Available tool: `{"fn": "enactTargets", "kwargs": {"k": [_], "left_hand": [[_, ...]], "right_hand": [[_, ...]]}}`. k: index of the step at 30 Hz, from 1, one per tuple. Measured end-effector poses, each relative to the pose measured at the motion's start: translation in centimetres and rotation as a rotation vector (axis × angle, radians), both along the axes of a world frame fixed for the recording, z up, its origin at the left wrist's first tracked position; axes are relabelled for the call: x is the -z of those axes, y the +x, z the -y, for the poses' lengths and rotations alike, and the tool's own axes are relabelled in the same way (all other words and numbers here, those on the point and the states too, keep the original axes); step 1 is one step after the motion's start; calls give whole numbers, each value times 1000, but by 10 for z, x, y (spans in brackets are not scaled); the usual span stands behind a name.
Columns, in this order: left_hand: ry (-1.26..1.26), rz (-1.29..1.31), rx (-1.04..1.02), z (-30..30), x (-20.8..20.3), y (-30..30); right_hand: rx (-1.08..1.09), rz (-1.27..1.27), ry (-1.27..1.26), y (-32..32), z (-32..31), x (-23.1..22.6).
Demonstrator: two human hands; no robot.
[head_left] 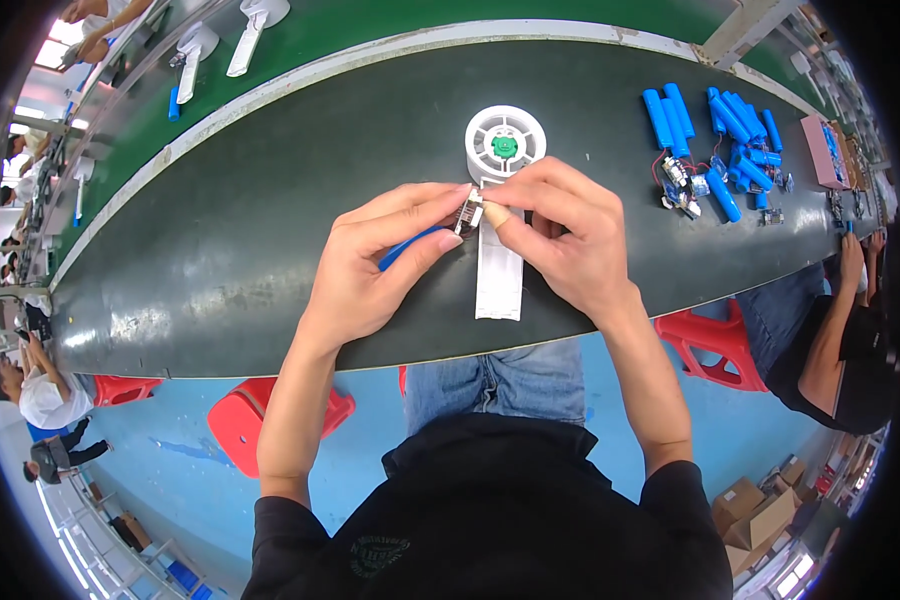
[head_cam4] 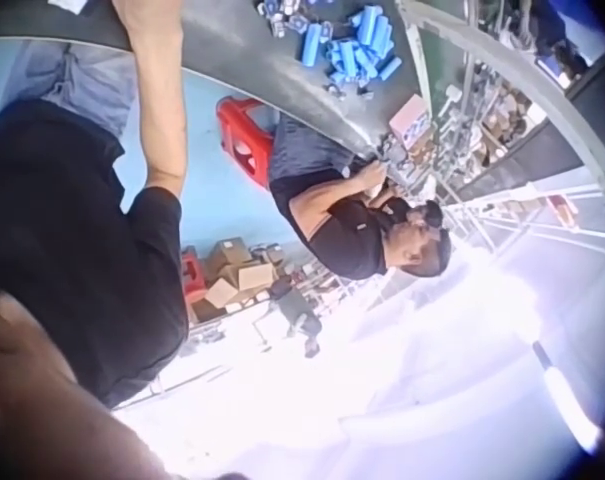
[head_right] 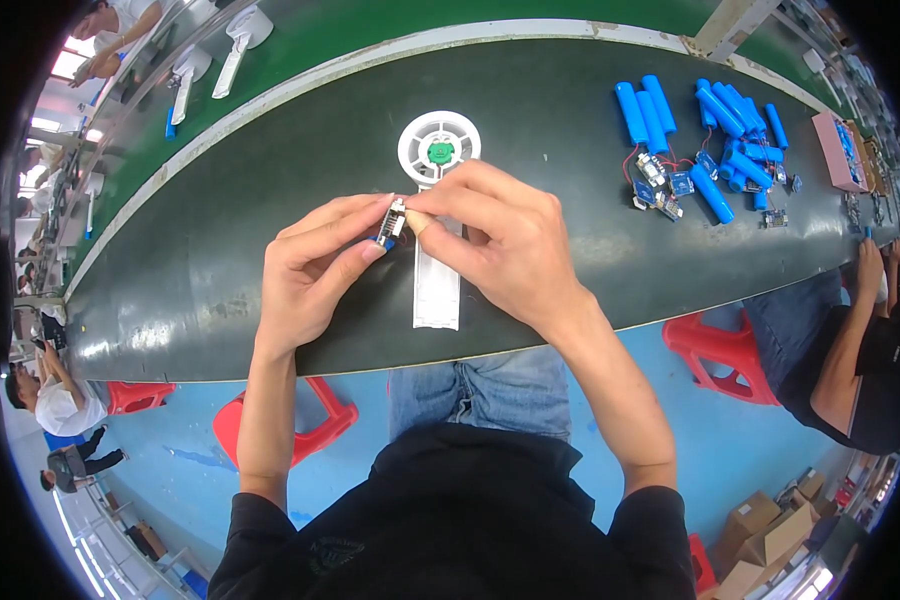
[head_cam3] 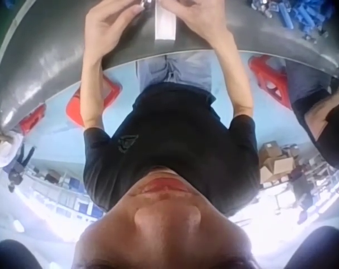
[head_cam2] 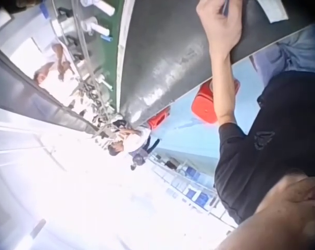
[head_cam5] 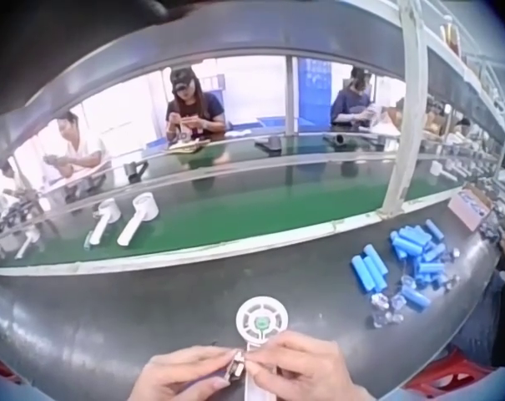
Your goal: The person assembles electronic components for a small portable fan by hand, attaching a battery and adhesive tape to a plastic housing on a conveyor belt.
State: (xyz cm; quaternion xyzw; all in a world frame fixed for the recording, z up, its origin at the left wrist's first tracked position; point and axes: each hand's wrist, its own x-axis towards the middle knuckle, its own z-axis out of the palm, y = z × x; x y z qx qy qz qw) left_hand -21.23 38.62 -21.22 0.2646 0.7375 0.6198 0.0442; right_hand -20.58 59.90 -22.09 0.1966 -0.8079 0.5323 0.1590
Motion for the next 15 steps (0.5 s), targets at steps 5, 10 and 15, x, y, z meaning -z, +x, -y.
{"fn": "enactTargets", "kwargs": {"k": [5,10,15], "left_hand": [[-80,-71,19,-2,-1,-3],[-77,-63,15,0,1,-1],[-73,5,1,-4,-2,3]], "right_hand": [[-15,-69,72,-3,-5,4],[29,15,-19,3,-1,1],[11,-19,0,1,0,3]]}}
